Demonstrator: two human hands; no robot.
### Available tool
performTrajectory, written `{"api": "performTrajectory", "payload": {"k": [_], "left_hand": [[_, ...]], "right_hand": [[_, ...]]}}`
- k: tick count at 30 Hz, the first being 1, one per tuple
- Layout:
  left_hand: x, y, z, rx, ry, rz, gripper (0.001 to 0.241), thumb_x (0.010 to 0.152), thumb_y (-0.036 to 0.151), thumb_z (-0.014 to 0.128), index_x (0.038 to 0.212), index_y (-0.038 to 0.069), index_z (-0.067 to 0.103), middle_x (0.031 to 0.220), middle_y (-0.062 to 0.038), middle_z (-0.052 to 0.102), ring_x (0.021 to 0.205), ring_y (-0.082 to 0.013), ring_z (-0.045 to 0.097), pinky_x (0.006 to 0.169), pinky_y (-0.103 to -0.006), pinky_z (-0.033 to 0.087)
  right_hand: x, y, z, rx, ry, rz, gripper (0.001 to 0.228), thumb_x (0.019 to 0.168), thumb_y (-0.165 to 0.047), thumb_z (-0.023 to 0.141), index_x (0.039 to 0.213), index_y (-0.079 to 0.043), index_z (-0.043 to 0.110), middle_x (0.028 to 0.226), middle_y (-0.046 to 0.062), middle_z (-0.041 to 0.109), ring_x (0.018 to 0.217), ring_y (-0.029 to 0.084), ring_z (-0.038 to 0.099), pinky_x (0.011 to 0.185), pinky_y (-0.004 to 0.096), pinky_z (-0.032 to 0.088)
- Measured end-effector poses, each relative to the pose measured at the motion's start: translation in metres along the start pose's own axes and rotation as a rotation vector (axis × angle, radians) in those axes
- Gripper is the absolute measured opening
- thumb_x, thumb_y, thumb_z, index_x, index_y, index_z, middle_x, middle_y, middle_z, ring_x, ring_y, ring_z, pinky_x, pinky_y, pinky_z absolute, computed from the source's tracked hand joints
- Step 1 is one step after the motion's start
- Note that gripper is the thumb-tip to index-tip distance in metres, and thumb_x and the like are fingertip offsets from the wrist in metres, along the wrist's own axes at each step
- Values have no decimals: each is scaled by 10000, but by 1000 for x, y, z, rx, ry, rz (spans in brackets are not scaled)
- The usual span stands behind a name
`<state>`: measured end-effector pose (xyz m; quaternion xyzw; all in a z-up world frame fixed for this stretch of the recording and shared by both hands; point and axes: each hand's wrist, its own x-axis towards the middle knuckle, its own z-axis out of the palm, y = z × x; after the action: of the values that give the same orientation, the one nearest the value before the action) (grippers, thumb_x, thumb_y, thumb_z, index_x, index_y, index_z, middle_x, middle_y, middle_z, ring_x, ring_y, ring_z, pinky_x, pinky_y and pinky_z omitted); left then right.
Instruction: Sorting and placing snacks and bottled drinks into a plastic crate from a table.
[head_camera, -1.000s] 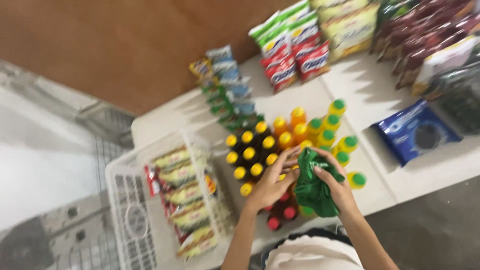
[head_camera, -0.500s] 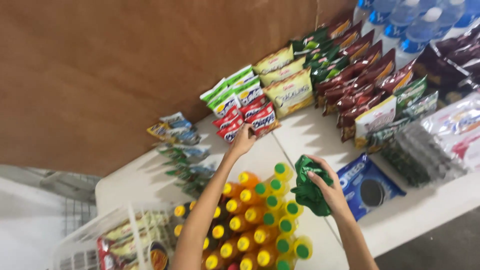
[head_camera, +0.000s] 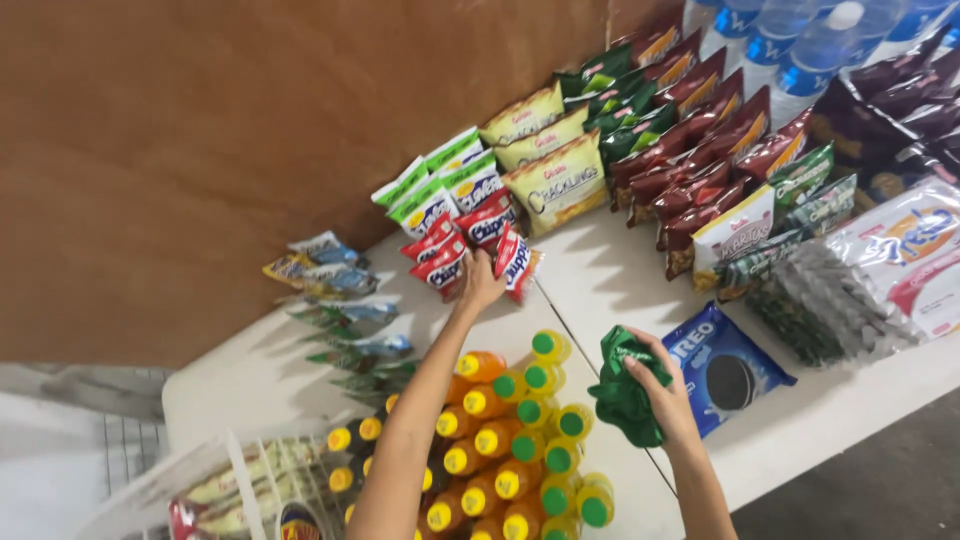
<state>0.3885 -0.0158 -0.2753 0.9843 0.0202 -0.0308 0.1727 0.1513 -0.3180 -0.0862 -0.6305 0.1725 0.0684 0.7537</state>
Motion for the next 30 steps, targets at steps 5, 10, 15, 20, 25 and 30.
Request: {"api": "performTrajectory", "payload": {"k": [5,10,15,20,25,30], "left_hand": [[-20,6,-41,-622,-39,-132,686,951,204,570,1451,-165,279,1458,-459,369,1431,-579,330,1213,-624,249],[-137,37,-143,-1035,-85,-170,909,938,195,655,1546,3,7,1490,-359,263,1289,-481,450,909,-540,558],[-273,130,-253,-1368,-79,15,835,1023,62,498,1585,-86,-101,1603,-458,-4,1502,-554,75,1214,-605,196],[-339,76,-211,-1464,-279,-5,774,1046,135,583,1666,174,120,1541,-267,423,1233,-336,619,948,-482,583],[-398,54,-226,-1649,-198,-125,871,1028,136,631,1650,100,22,1621,-322,184,1366,-416,469,1039,-547,520],[-421,23,-236,-1471,-77,111,871,925,-136,492,1659,96,86,1542,-301,366,1363,-345,452,1060,-521,493]], "right_hand": [[-26,-18,24,28,73,-180,464,954,-207,634,1414,-148,609,1346,102,595,1250,224,497,1096,433,404],[-38,-34,60,20,74,-404,498,954,-161,669,1444,-143,579,1273,74,605,1151,167,537,1036,381,460],[-49,-35,113,-303,21,-1004,382,862,-201,805,1224,-134,705,1305,169,547,1227,376,548,1059,471,428],[-48,-35,136,-683,225,-1353,107,913,-263,778,969,-343,821,1127,80,612,979,321,567,868,398,466],[-84,-50,141,-512,76,-1272,189,881,-68,794,1015,-196,758,1110,177,549,981,404,581,872,462,468],[-173,-32,183,-565,-146,-1294,301,772,-207,802,1013,-384,829,1099,48,622,947,274,622,875,374,510]]}}
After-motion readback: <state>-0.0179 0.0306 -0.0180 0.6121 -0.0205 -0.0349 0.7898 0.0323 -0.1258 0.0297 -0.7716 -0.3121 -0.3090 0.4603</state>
